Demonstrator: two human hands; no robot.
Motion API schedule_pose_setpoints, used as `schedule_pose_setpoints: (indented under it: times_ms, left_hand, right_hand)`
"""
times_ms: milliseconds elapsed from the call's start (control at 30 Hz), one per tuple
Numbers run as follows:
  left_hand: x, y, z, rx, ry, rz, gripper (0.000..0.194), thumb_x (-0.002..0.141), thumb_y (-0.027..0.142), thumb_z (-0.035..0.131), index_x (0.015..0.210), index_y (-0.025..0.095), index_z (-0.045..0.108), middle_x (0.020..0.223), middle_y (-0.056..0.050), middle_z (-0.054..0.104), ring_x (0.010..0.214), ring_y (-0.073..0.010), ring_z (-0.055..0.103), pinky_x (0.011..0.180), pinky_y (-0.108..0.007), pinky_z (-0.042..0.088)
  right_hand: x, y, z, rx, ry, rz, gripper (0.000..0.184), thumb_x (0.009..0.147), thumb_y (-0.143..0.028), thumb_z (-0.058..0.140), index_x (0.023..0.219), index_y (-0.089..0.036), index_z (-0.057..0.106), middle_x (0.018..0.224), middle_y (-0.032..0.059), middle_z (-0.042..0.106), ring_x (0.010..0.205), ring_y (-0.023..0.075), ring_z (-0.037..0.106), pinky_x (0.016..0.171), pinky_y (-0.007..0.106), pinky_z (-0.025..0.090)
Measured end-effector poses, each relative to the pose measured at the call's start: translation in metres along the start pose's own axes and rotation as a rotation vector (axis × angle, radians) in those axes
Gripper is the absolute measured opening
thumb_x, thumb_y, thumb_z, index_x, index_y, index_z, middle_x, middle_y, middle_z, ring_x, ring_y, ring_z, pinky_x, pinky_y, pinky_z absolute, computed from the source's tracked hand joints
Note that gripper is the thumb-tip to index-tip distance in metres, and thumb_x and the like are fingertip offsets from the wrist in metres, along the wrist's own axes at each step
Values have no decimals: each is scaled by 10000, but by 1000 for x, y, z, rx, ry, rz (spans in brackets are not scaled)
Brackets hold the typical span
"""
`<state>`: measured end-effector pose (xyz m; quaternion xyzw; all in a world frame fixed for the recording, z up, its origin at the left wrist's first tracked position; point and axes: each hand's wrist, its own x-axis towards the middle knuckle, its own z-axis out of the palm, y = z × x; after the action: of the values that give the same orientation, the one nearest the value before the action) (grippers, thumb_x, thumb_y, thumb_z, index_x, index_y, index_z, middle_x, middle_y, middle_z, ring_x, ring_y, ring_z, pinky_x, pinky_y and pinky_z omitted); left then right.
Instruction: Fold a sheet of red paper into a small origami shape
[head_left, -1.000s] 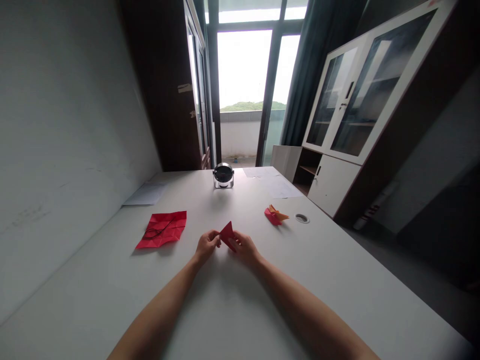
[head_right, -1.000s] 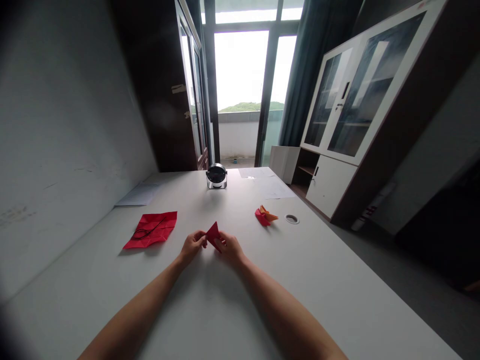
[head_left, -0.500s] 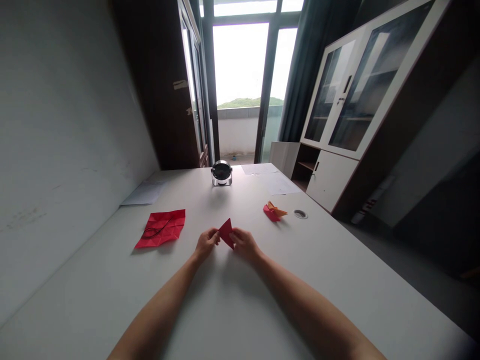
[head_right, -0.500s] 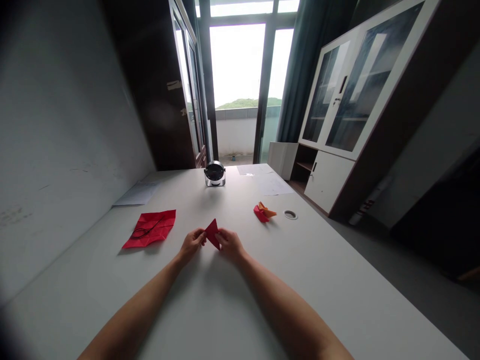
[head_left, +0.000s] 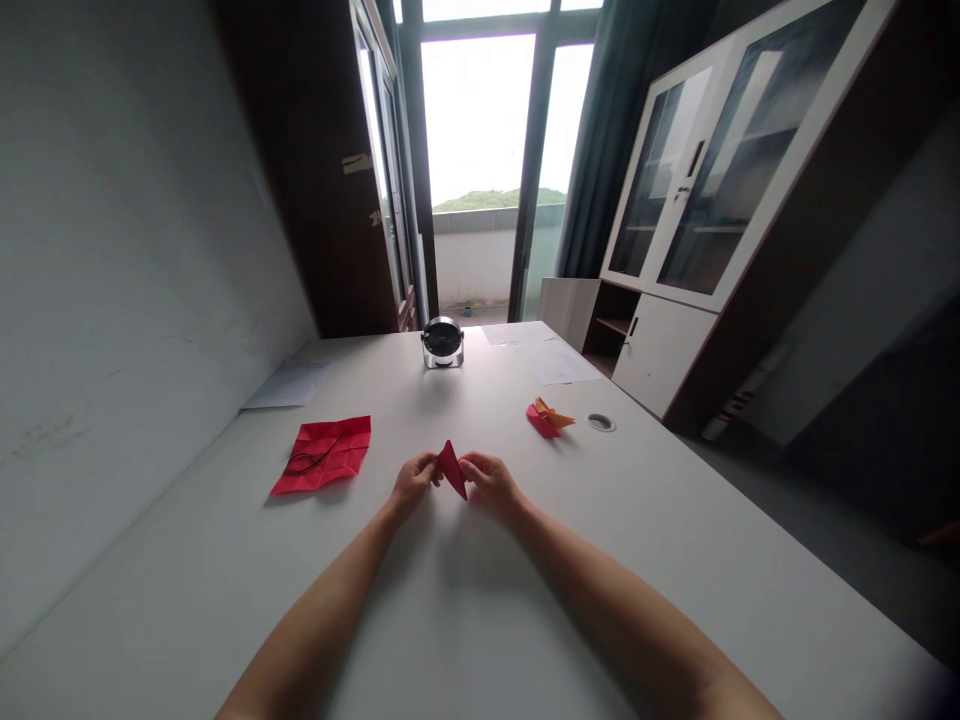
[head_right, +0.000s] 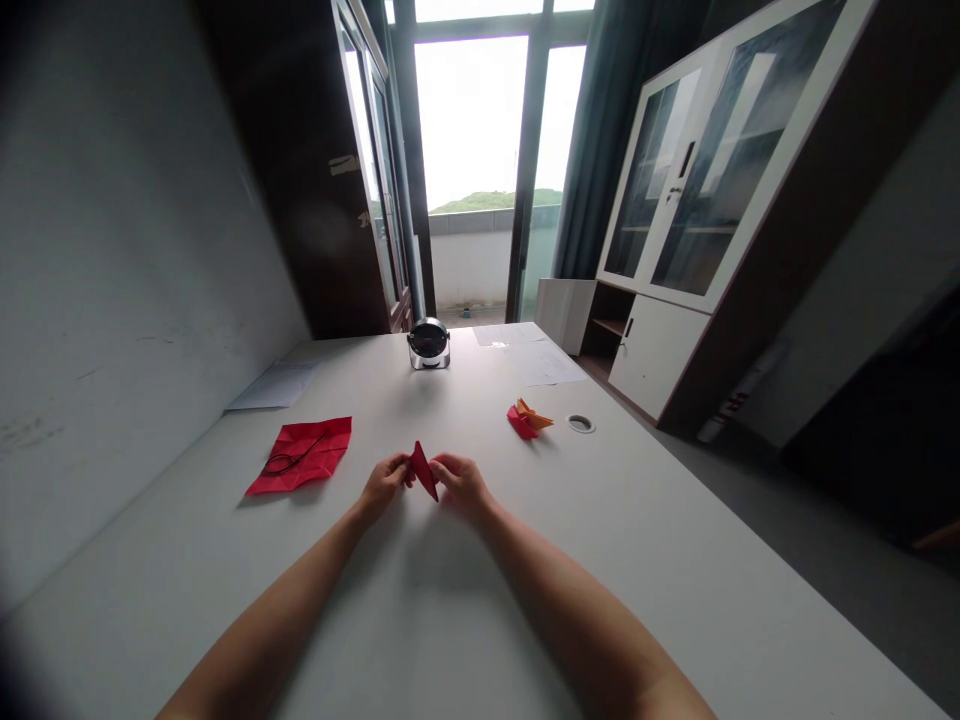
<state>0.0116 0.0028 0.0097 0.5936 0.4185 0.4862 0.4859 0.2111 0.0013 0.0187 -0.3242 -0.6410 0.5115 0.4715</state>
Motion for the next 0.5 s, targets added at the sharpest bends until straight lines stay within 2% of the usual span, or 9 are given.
schedule_pose_setpoints:
  times_ms: [500]
  left_hand:
    - [0,-5,-1,5,15,-5,267,838,378,588,913,137,676,675,-23,621,613,-137,563,600,-251,446]
  right_hand:
    - [1,-3,-1,-26,14,15,403,855,-563,591,836,-176,700,739,33,673,691,173,578,670,277,446]
